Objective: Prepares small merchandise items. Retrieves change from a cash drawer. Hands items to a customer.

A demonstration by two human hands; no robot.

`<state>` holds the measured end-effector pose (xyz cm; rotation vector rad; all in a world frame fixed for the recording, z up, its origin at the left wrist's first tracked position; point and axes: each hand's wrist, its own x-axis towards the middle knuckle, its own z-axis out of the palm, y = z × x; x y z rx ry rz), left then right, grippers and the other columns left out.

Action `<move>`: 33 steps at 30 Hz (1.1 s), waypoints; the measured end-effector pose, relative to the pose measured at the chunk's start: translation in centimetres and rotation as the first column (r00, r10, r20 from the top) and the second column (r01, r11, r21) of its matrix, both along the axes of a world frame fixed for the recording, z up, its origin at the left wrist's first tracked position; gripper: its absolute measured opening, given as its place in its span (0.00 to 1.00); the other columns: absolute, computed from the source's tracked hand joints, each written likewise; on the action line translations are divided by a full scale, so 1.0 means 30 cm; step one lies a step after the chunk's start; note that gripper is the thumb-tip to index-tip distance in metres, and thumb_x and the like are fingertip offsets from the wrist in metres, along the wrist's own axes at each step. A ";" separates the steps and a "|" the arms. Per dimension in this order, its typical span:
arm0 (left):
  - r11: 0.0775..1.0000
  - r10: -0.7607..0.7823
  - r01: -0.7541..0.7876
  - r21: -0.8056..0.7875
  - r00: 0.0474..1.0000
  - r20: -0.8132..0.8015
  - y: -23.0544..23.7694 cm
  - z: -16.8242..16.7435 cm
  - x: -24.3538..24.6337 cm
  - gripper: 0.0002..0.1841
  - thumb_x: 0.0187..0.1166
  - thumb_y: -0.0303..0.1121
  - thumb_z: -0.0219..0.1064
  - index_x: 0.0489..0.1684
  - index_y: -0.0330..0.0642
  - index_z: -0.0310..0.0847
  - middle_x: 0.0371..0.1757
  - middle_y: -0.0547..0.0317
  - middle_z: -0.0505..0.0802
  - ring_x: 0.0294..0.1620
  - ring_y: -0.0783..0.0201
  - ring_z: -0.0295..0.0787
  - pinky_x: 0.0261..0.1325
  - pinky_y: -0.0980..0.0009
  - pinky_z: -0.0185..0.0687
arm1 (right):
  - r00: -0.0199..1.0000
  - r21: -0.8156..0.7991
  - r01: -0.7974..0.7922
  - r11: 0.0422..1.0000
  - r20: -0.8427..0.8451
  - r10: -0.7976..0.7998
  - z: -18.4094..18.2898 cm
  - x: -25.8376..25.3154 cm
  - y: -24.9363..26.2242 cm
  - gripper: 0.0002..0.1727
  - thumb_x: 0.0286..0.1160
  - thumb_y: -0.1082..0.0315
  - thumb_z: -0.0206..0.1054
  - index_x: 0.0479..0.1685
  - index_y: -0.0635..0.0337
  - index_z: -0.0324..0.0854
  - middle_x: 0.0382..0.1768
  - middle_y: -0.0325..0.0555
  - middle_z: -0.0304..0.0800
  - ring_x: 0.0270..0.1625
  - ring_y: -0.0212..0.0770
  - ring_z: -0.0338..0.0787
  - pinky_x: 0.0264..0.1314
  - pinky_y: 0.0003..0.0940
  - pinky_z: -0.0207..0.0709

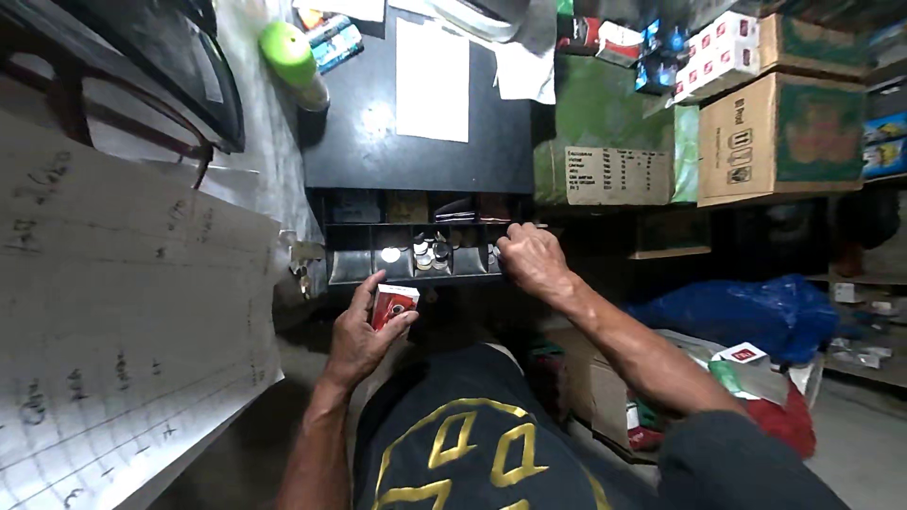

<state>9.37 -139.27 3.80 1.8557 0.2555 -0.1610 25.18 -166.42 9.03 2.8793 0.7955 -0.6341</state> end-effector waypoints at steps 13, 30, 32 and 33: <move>1.000 0.017 -0.016 -0.016 1.000 0.004 -0.019 -0.063 -0.022 0.45 0.70 0.51 0.78 0.90 0.50 0.62 0.55 0.53 0.94 0.46 0.69 0.93 0.53 0.68 0.91 | 0.943 -0.043 -0.061 0.997 -0.330 0.043 0.041 0.024 -0.028 0.15 0.87 0.60 0.60 0.58 0.53 0.90 0.57 0.60 0.86 0.61 0.63 0.86 0.53 0.59 0.81; 0.997 0.006 -0.003 -0.083 1.000 0.029 0.000 -0.068 -0.030 0.43 0.70 0.46 0.80 0.87 0.43 0.65 0.53 0.57 0.95 0.46 0.73 0.93 0.54 0.74 0.90 | 0.937 0.637 0.189 0.747 -0.344 0.057 -0.004 0.024 -0.202 0.05 0.78 0.72 0.68 0.44 0.64 0.86 0.38 0.47 0.92 0.41 0.36 0.92 0.51 0.36 0.87; 0.995 0.013 -0.008 -0.103 0.999 0.040 -0.004 -0.071 -0.027 0.43 0.70 0.45 0.81 0.87 0.43 0.65 0.53 0.57 0.95 0.46 0.73 0.94 0.53 0.75 0.91 | 0.943 0.525 0.190 0.830 -0.334 -0.005 0.016 0.029 -0.166 0.09 0.81 0.74 0.63 0.53 0.63 0.85 0.39 0.49 0.94 0.40 0.43 0.94 0.50 0.45 0.89; 0.995 0.012 -0.008 -0.104 0.999 0.044 -0.005 -0.071 -0.026 0.43 0.70 0.44 0.80 0.87 0.42 0.65 0.52 0.57 0.95 0.45 0.73 0.94 0.52 0.75 0.91 | 0.940 0.432 0.169 0.886 -0.342 -0.012 0.024 0.029 -0.138 0.13 0.80 0.75 0.61 0.59 0.64 0.85 0.43 0.53 0.94 0.43 0.50 0.95 0.52 0.53 0.87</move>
